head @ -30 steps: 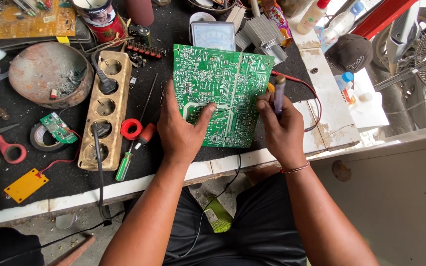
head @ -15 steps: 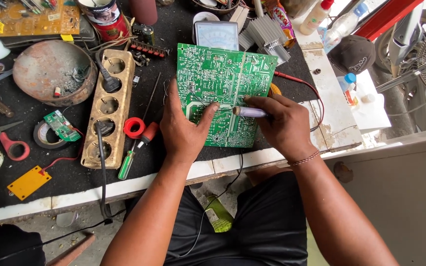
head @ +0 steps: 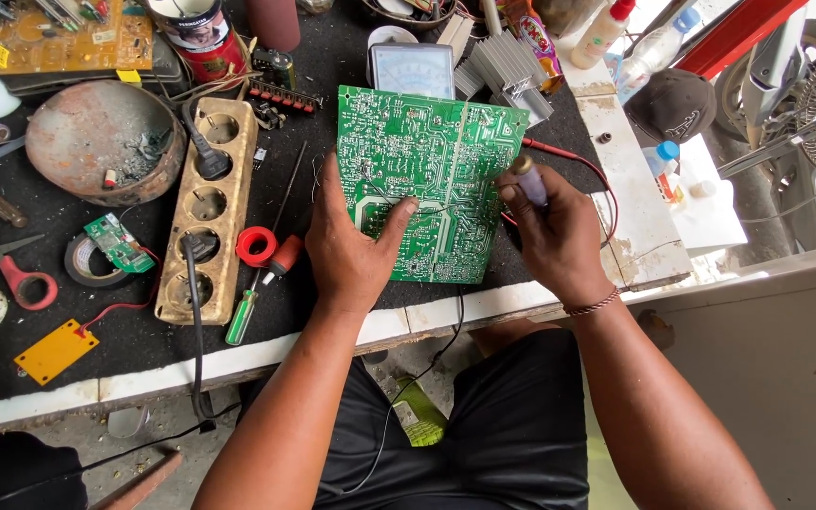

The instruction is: Tracing circuit paths on a printed circuit board using a pen for diagnostic or repair purposes.

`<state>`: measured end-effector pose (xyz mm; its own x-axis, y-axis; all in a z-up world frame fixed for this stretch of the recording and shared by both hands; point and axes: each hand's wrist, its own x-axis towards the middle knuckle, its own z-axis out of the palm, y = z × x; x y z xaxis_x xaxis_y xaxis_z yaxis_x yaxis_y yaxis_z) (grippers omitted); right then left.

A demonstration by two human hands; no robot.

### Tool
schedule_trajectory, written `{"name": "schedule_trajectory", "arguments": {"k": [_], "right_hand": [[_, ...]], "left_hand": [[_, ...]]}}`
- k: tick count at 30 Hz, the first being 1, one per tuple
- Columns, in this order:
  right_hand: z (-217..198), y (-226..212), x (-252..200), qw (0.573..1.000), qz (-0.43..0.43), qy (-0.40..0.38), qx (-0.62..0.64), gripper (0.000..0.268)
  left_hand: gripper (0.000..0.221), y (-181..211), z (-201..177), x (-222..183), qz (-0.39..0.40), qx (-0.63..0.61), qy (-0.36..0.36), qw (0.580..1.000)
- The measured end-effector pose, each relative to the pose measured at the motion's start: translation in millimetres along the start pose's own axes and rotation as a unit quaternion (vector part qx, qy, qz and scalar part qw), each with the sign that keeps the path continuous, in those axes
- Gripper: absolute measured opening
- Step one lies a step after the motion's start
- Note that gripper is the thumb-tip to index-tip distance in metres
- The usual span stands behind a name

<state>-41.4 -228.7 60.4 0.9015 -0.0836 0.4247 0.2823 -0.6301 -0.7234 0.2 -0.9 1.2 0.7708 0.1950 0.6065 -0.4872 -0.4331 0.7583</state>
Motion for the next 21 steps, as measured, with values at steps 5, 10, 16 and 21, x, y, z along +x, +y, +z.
{"name": "schedule_trajectory", "arguments": {"k": [5,10,16,21], "right_hand": [[-3.0,-9.7,-4.0,0.988,0.04,-0.014,0.148,0.009],[-17.6,-17.3,-41.3,0.967,0.103,-0.072,0.221,0.015],[-20.0,-33.0,-104.0,0.912,0.228,-0.205,0.273,0.016],[-15.8,-25.2,-138.4,0.947,0.147,-0.22,0.183,0.02]], "left_hand": [[0.092,-0.3,-0.4,0.0,0.001,-0.009,-0.005,1.0],[0.093,0.4,-1.4,0.1,-0.001,0.002,0.001,1.0],[0.093,3.5,-3.0,-1.1,-0.038,0.034,-0.061,0.997],[0.092,4.6,-3.1,-1.0,-0.043,0.027,-0.057,0.997]]}}
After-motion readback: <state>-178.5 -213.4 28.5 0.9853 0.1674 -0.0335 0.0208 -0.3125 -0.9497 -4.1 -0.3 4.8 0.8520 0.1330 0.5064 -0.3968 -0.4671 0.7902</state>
